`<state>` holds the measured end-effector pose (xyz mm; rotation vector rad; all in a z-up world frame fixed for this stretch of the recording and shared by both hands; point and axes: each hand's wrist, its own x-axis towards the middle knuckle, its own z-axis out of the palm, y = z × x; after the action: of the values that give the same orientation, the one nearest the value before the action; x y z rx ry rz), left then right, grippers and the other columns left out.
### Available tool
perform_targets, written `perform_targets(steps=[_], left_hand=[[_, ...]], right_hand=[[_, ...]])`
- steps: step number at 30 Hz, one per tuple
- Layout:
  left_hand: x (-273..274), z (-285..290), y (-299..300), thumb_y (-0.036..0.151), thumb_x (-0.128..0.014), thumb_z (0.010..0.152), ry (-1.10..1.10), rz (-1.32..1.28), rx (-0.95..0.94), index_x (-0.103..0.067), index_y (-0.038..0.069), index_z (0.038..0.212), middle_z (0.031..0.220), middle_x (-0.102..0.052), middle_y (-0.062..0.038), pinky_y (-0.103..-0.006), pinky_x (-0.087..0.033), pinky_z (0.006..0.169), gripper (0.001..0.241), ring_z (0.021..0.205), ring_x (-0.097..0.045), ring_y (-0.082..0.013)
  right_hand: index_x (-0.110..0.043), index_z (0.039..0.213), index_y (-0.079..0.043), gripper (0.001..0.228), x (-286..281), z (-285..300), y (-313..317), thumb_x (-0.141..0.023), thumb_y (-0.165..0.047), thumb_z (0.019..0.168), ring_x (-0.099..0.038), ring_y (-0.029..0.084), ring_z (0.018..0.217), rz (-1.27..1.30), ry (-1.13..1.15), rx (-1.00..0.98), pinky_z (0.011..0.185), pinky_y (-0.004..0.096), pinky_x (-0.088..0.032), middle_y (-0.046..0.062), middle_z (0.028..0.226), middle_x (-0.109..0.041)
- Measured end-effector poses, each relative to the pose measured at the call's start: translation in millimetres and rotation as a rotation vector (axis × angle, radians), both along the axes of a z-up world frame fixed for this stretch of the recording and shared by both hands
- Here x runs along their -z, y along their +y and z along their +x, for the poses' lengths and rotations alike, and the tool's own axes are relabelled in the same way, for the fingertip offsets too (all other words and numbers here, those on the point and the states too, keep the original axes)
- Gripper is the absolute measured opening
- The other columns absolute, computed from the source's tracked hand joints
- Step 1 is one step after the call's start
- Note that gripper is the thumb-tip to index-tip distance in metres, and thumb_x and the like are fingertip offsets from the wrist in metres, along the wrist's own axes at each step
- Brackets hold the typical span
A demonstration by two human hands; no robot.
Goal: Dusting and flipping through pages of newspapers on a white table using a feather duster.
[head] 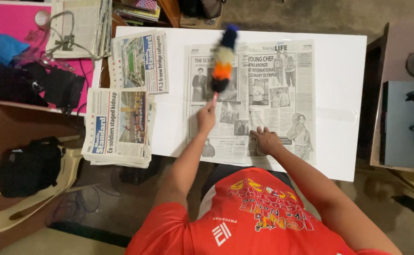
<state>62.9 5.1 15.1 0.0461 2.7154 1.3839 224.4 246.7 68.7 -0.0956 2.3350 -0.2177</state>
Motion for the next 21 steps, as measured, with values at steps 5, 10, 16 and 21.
perform_targets(steps=[5,10,16,21], left_hand=[[-2,71,-9,0.021,-0.063,0.098,-0.117,0.014,0.028,-0.075,0.009,0.114,0.099,-0.072,-0.023,-0.0447,-0.056,0.08,0.023,0.094,-0.071,-0.0419],[42,41,-47,0.02,-0.066,0.093,-0.073,-0.066,-0.214,-0.079,0.01,0.108,0.098,-0.075,-0.021,-0.0463,-0.052,0.078,0.023,0.09,-0.07,-0.041],[34,13,-53,0.021,-0.064,0.097,0.185,0.056,-0.261,-0.078,0.004,0.111,0.093,-0.074,-0.02,-0.0419,-0.055,0.075,0.025,0.084,-0.072,-0.035],[51,61,3,0.025,-0.058,0.108,-0.448,0.558,-0.125,-0.073,0.006,0.116,0.074,-0.059,-0.004,-0.0337,-0.044,0.053,0.026,0.059,-0.055,-0.0152]], right_hand=[[-0.025,0.162,-0.026,0.084,25,6,1,-0.068,-0.024,0.09,-0.028,0.035,0.153,0.014,0.049,-0.039,0.116,0.05,-0.039,0.009,0.168,-0.026],[-0.029,0.159,-0.021,0.072,25,-2,2,-0.058,-0.022,0.093,-0.03,0.037,0.151,0.013,0.121,-0.028,0.113,0.051,-0.04,0.011,0.166,-0.028],[-0.03,0.16,-0.022,0.08,20,-1,1,-0.064,-0.017,0.088,-0.043,0.033,0.142,0.06,0.11,-0.106,0.108,0.049,-0.046,0.011,0.161,-0.035],[-0.043,0.152,-0.024,0.065,49,4,3,-0.068,-0.029,0.092,-0.06,0.031,0.128,-0.273,0.312,0.16,0.105,0.047,-0.052,0.01,0.138,-0.064]])
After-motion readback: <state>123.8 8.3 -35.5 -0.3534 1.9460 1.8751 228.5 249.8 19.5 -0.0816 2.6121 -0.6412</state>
